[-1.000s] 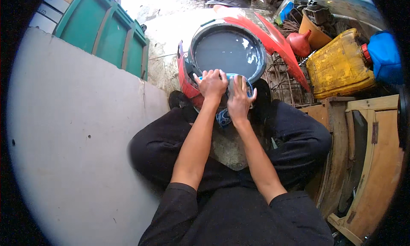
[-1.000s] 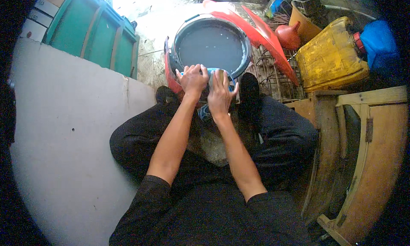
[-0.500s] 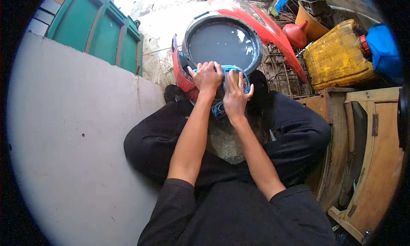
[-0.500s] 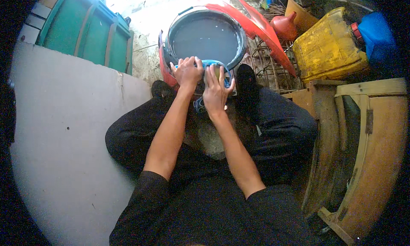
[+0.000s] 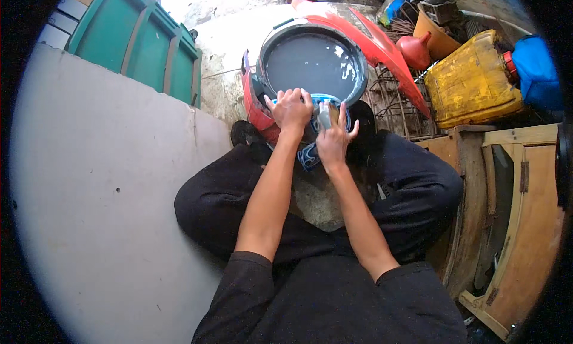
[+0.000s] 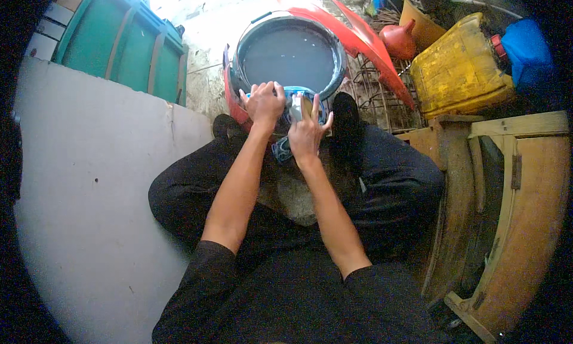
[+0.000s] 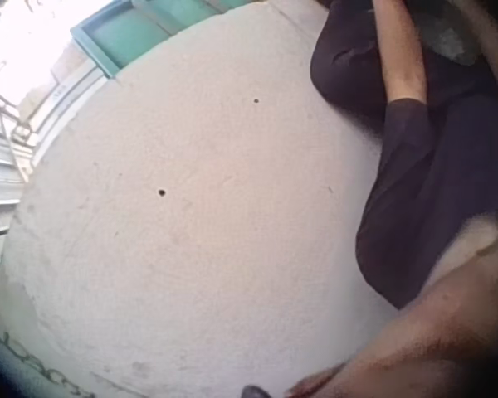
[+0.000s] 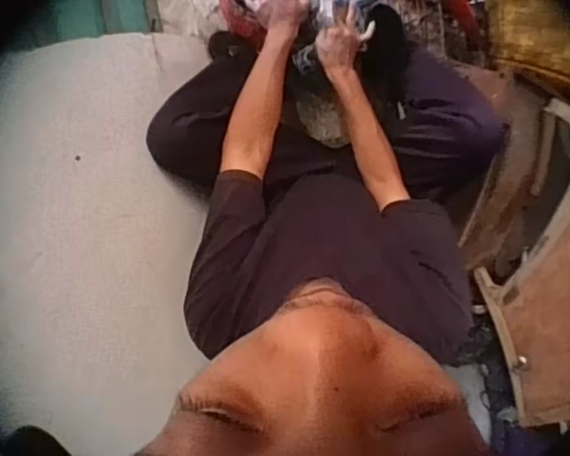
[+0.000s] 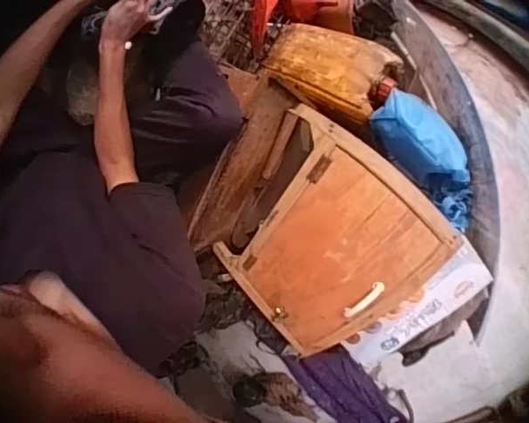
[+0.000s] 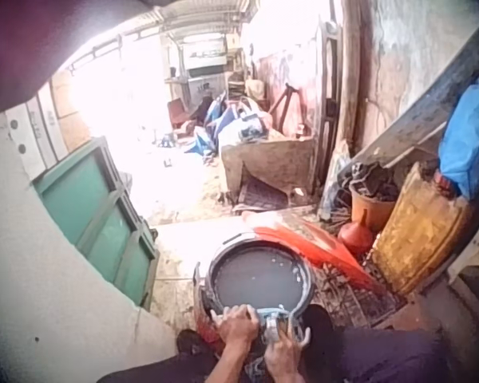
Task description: The person sands the surface of a red motorcycle fairing using a piece of sandpaper while it is held over a bucket of water.
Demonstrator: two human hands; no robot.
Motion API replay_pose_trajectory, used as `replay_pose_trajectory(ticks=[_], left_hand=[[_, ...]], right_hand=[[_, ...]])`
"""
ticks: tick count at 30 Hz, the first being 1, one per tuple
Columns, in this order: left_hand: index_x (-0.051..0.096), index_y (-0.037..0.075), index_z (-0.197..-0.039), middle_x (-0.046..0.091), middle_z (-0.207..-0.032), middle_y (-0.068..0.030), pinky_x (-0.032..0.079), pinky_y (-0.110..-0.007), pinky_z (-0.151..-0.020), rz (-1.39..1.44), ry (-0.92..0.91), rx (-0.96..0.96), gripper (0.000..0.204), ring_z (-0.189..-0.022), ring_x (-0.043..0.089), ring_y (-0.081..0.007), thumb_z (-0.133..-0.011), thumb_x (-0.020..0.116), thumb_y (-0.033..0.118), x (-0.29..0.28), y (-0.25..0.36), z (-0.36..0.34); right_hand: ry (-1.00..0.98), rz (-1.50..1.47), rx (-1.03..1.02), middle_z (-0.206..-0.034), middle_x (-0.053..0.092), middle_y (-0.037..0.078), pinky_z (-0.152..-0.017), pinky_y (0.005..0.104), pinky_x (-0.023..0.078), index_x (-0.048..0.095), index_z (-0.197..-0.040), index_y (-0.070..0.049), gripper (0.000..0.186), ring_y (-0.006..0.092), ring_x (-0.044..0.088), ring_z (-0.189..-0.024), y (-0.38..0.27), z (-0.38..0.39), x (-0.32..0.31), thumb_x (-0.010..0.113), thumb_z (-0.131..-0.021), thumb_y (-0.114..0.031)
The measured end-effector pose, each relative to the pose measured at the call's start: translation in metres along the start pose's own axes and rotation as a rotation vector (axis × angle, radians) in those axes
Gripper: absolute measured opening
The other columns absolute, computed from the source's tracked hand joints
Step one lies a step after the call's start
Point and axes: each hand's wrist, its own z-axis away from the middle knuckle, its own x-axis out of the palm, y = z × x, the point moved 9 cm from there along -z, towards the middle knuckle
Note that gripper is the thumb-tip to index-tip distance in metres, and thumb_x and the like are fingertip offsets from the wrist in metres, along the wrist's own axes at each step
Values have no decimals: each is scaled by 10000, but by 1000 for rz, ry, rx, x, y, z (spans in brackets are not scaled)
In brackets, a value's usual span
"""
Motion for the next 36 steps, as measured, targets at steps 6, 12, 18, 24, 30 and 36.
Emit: replay_pose_trajectory(ticks=[6,12,18,24,30,36], left_hand=[[725,104,-788,732,-874,-80,339,-681,-1052,14,66,9,294,-920,675,-295,-899,549,311,-6,0,0],[717,107,-796,724,-884,-69,350,-678,-1046,22,52,6,301,-937,668,-294,-916,531,310,-4,0,-1],[724,104,-793,722,-867,-72,345,-684,-1048,36,80,9,295,-937,667,-294,-905,539,304,-3,1,0],[730,104,-791,723,-865,-72,346,-679,-1051,30,66,-5,303,-940,666,-295,-910,534,302,-6,-3,0],[732,104,-792,723,-864,-73,348,-674,-1048,40,66,3,303,-929,664,-294,-913,531,296,-5,2,0],[733,105,-795,722,-861,-74,349,-673,-1047,36,72,1,294,-926,664,-293,-906,540,297,-6,0,0]], right_hand=[[-10,-55,-21,-1556,432,-11,-1115,685,133,490,-1465,-188,487,282,281,-1497,2,13,9,552,-982,-203],[163,-300,-44,-1459,505,120,-1099,511,216,651,-1322,-236,354,266,434,-1384,12,14,-21,602,-972,-237],[258,-405,247,-948,496,100,-726,399,453,716,-983,-38,395,280,561,-898,37,8,-53,583,-1002,-409],[-432,-527,779,-962,730,237,-508,337,528,676,-877,92,730,270,708,-637,43,14,-38,352,-1055,-536],[-313,-1392,950,-1086,729,167,-520,294,570,531,-1258,59,695,210,730,-713,46,29,3,286,-1055,-559],[-161,-2047,958,-1252,639,128,-954,364,530,502,-1290,7,567,212,603,-1192,40,16,16,398,-1046,-494]])
